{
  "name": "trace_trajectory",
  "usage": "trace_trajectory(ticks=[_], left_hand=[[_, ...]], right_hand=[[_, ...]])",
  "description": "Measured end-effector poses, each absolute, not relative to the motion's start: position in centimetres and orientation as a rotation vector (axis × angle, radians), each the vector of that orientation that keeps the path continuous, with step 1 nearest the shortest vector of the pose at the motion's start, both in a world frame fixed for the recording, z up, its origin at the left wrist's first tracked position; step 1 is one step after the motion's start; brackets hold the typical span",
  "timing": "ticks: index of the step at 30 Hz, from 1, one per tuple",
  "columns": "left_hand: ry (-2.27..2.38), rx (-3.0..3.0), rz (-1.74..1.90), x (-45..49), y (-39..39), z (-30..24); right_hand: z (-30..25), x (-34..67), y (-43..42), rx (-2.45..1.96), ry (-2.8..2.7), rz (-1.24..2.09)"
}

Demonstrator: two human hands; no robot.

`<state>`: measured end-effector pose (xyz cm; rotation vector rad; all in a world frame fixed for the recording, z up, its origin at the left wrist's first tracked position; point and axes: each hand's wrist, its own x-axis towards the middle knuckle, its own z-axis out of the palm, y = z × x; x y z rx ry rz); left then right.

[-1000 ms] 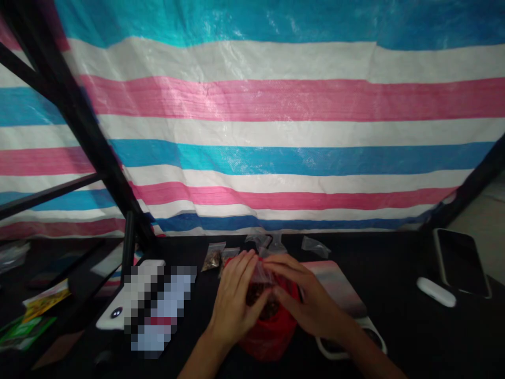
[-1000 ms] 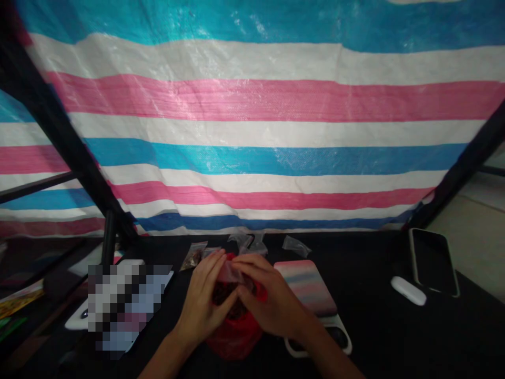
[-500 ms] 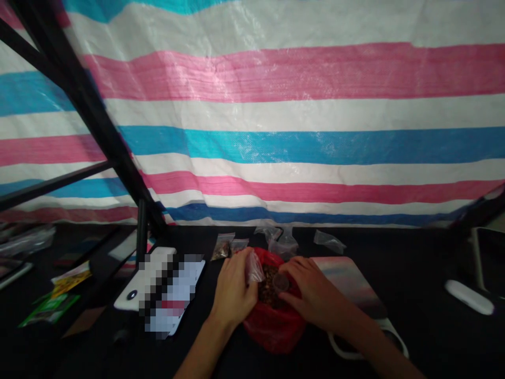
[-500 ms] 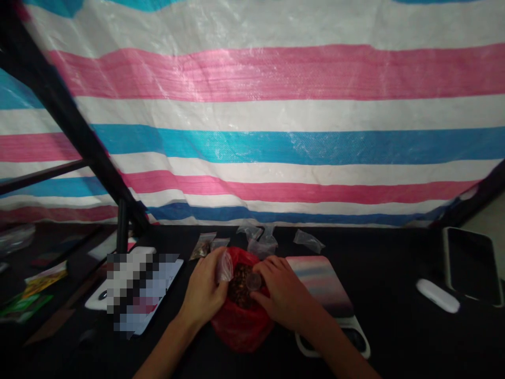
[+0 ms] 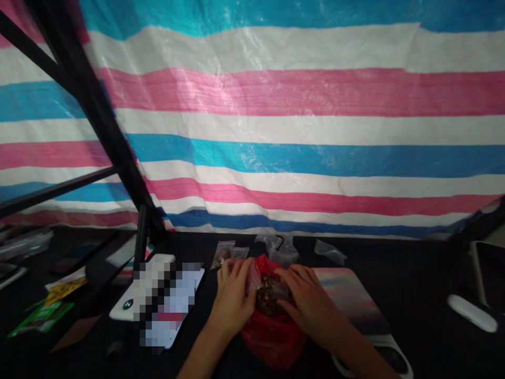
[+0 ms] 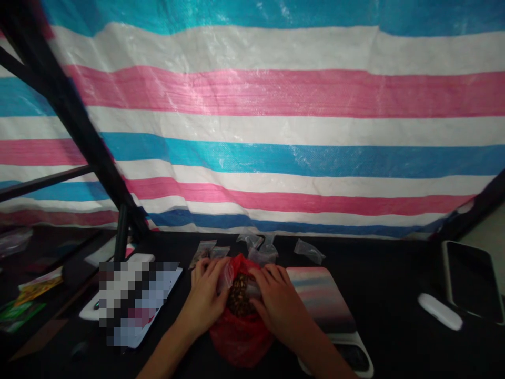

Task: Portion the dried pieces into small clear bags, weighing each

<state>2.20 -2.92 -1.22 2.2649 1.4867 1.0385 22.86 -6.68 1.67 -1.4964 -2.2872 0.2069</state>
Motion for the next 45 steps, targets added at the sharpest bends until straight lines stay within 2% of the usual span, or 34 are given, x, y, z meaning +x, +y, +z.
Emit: trace_trajectory(ticks=[6,12,20,30,36,45], left_hand=[[1.033,1.746,1.117,3.4,-3.3,-0.6],[0.954,1.262,1.346,3.9,-2.5,-0.7],[1.055,0.907,1.527,4.9,-2.8,-1.3],[1.230,1.582,1.534,4.0,-3.6,-0.9],[1.328,1.935,1.534,3.0,-3.5,-0.2],[1.164,2.359,1.187,2.7,-3.9,-0.1]], right_hand=[[1.9,22.1,-6.9,-1.491,-2.285,0.196],[1.0,21.9,-7.1,-1.497,-2.252,0.226],[1.5,21.1,-7.5,-1.375,-2.253,0.564],[1.7,20.9,-7.7,-1.394,-2.042,0.720],[2.0,21.2,-7.4,-1.217,-1.810,0.884],[1.1,21.2,-7.5,-1.150,-1.953,0.400]])
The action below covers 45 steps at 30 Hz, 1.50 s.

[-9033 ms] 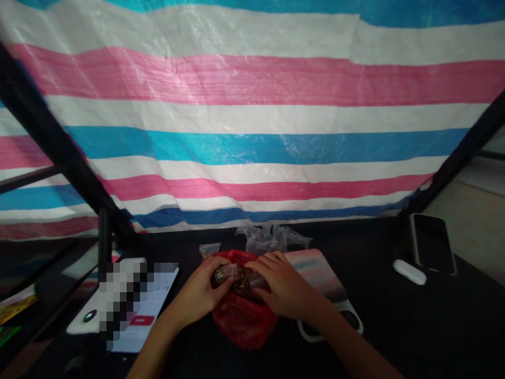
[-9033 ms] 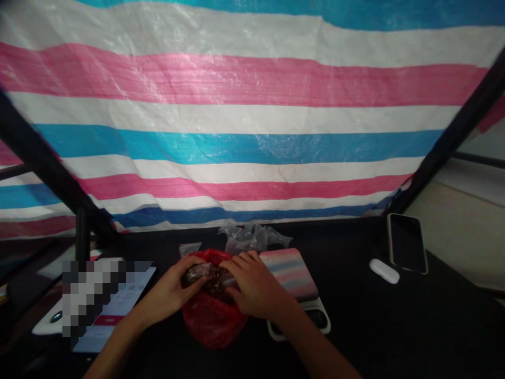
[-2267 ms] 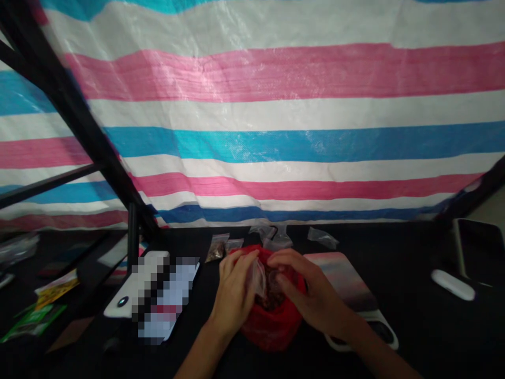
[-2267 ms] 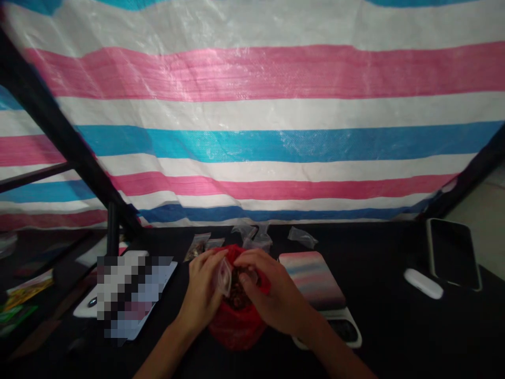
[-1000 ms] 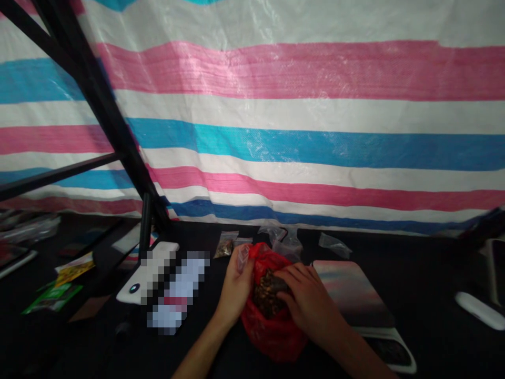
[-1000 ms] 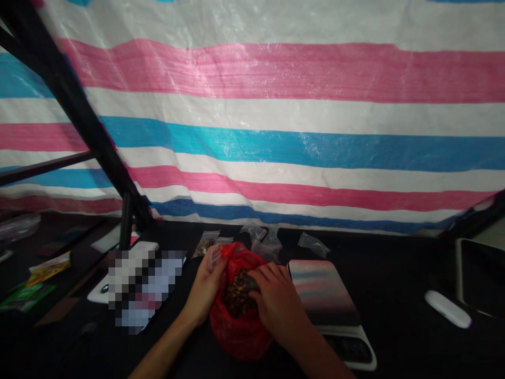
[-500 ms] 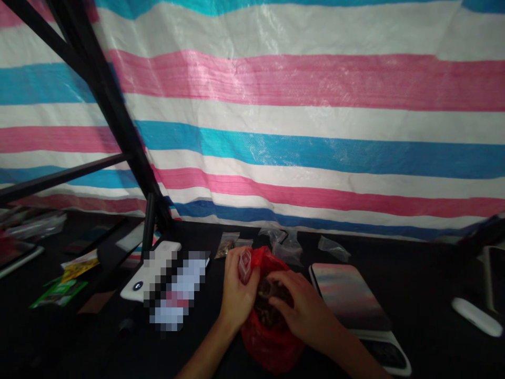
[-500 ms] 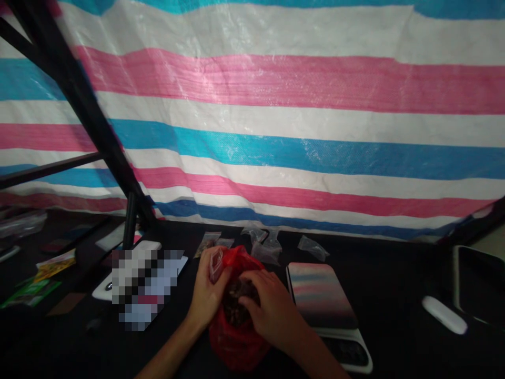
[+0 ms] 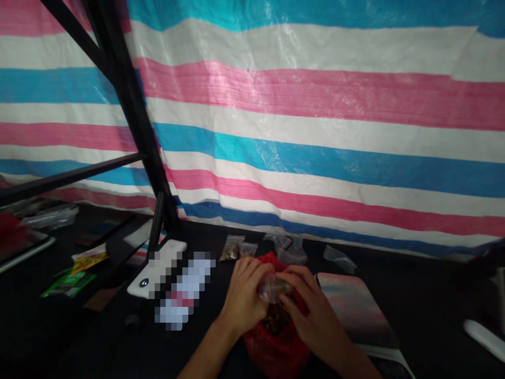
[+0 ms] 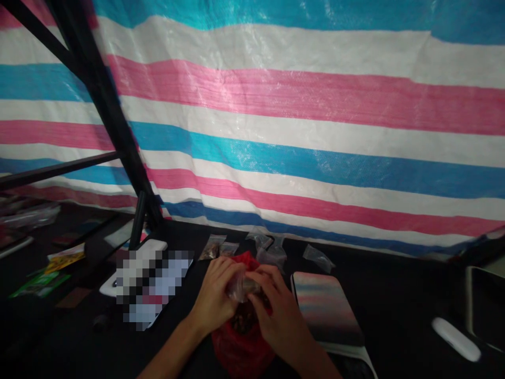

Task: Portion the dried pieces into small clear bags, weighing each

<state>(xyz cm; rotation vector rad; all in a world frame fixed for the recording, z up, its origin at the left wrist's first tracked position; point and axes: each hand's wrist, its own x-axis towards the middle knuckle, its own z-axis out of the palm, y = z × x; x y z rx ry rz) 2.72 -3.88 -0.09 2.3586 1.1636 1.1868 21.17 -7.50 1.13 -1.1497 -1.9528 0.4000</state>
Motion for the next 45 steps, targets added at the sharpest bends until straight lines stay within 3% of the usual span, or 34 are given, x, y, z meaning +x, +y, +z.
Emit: trace_trajectory(ticks=[6,24,38,45], left_hand=[[1.127,2.351,1.023,2.9,-4.3,0.8],[1.108,2.309,1.105,3.4,-4.3,0.6],[1.191,2.262,1.005,4.3,-4.8,0.9],[1.336,2.129,1.170,3.8,-3.9,0.5]], right_hand=[[0.9,21.5,-7.2,-1.073,-2.023,0.198],[1.8,22.1,-7.4,-0.935,-2.060,-0.043],[1.9,22.4,-7.6,-0.967,-2.124,-0.017],[2.1,22.7,-7.2,-1.066,-1.873,-0.009]])
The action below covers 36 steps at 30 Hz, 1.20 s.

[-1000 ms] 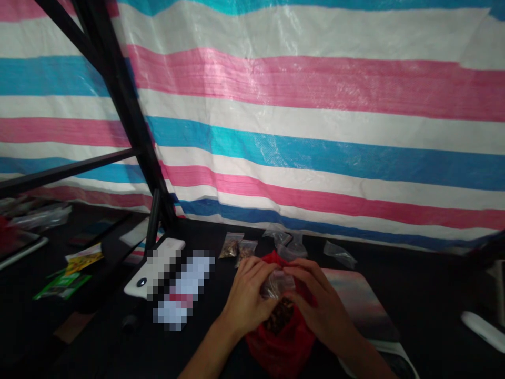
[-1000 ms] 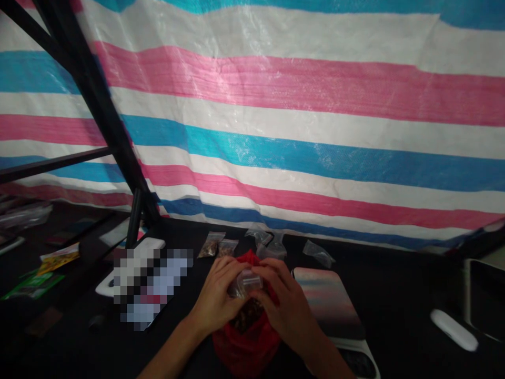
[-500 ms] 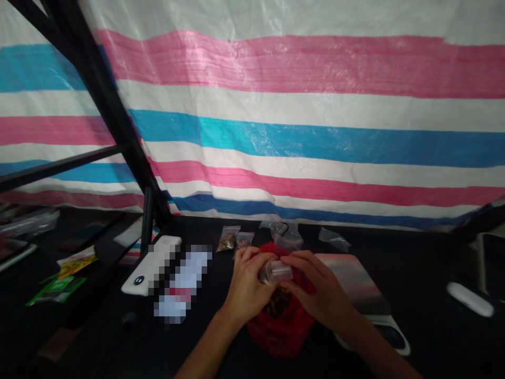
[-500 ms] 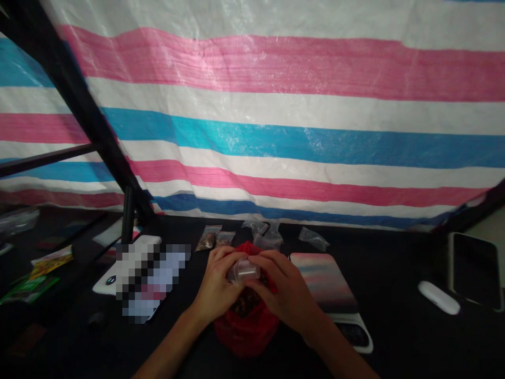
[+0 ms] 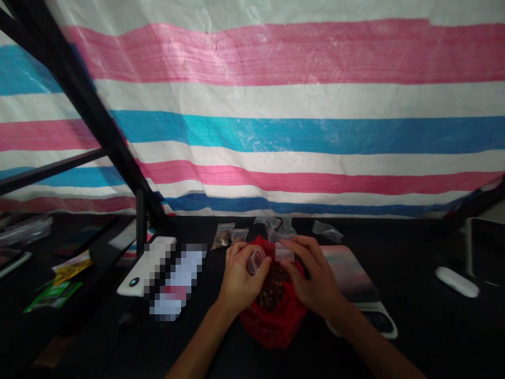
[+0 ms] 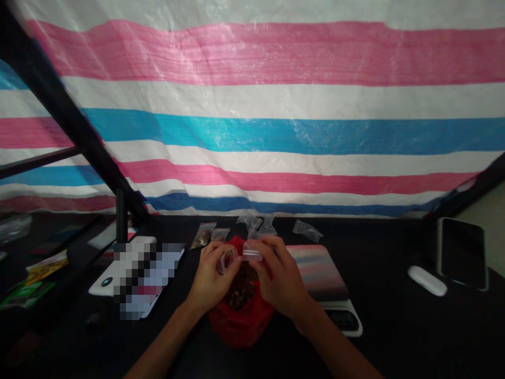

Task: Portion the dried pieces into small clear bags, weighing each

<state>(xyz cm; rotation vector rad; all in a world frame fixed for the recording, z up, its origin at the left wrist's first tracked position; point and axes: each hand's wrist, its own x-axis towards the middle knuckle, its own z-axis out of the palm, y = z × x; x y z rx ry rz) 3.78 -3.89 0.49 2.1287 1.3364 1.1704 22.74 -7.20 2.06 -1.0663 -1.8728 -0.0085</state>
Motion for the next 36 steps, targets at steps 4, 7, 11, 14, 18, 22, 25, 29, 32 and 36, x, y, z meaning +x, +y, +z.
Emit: trace_trajectory(ticks=[4,7,11,14,18,22,25,29,32,36], left_hand=[[1.447,2.030,1.335,3.2,-3.2,0.6],[1.580,2.022,1.319,2.7,-3.0,1.0],[1.619,1.947,0.892,2.1,-3.3,1.5],[1.484,1.822,0.792,1.7,-3.6,1.5],[1.291,1.690,0.779,1.1,-3.3,1.1],[1.177,1.533,0.879,0.9,-2.8,1.0],[1.071,1.346,0.910,1.0,-2.6,0.9],[0.995,1.206,0.914,1.6,-2.6,0.7],[0.982,1.122,0.917,2.2,-2.8,1.0],[0.946,1.078,0.943,2.6,-3.0,1.6]], right_hand=[[2.0,22.8,-6.9,-1.184,-2.038,0.167],[1.8,22.6,-6.8,-1.280,-2.203,0.220],[1.6,22.7,-6.7,-1.413,-2.257,0.218],[1.7,22.8,-6.6,-1.482,-2.256,0.183],[1.7,22.4,-6.8,-1.518,-2.255,0.232],[1.4,21.7,-7.2,-1.458,-2.271,0.335],[1.2,21.4,-7.3,-1.458,-2.252,0.384],[1.0,21.2,-7.3,-1.529,-2.188,0.436],[0.9,21.2,-7.2,-1.540,-2.132,0.443],[0.7,21.2,-7.2,-1.536,-2.064,0.463]])
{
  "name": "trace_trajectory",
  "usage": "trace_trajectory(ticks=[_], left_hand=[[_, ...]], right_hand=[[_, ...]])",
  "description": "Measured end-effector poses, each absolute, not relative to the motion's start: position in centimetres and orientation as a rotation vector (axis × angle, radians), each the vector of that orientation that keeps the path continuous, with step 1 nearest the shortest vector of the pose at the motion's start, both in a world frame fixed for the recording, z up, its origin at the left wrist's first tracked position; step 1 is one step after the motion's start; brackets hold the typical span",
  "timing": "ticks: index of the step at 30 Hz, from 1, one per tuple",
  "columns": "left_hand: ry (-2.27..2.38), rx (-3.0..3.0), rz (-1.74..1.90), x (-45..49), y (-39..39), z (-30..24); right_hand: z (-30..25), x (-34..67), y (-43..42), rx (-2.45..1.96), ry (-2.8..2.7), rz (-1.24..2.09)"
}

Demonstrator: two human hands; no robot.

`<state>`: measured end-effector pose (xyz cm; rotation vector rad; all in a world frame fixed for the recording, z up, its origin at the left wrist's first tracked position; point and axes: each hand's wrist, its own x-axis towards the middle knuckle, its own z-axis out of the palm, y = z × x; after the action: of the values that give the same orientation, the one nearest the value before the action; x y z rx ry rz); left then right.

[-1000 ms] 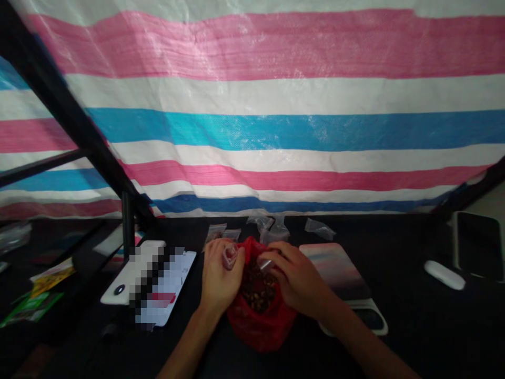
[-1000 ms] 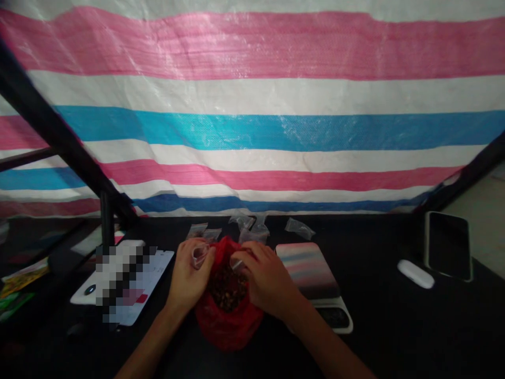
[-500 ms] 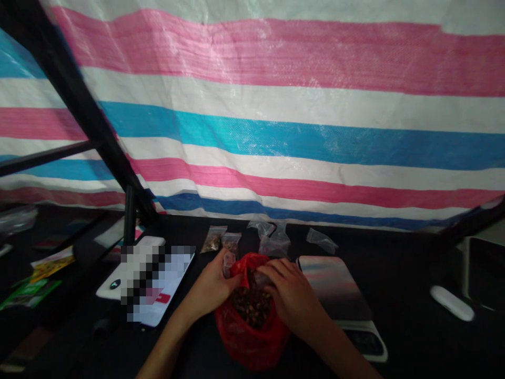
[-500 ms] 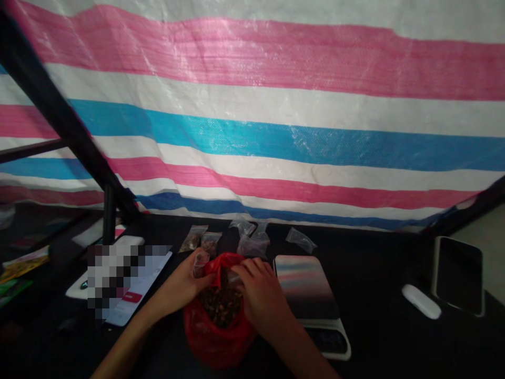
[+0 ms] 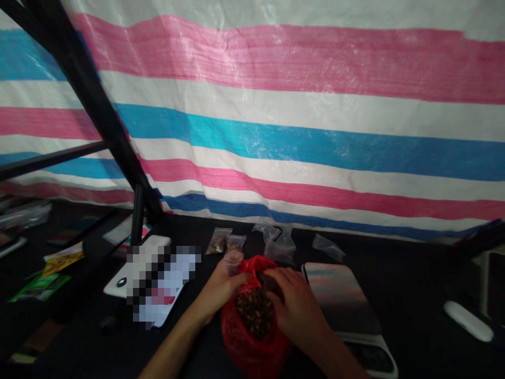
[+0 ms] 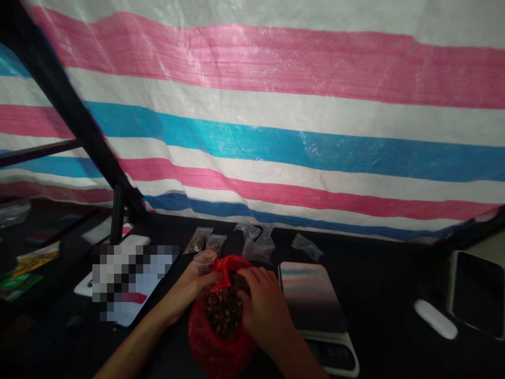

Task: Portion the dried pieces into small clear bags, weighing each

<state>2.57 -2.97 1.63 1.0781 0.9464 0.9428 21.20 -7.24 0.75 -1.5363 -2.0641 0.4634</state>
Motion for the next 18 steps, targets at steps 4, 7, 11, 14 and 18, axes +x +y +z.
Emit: trace_trajectory(ticks=[4,7,11,14,18], left_hand=[[0.942,1.135,1.037,2.4,-2.9,1.6],[0.974,1.221,1.088,2.3,-2.6,1.1],[1.129,1.509,1.270,2.5,-2.4,0.2],[1.293,1.829,1.313,2.6,-2.7,0.0],[1.282,2.156,1.118,3.2,-3.8,0.3]], right_hand=[[0.4,21.5,-7.0,-1.556,-1.961,0.475],[0.3,21.9,-6.6,-1.518,-1.893,0.466],[1.0,22.5,-6.4,-1.424,-1.836,0.396],[2.1,22.8,-6.7,-1.290,-1.801,0.377],[2.8,22.5,-7.5,-1.094,-1.882,0.406]])
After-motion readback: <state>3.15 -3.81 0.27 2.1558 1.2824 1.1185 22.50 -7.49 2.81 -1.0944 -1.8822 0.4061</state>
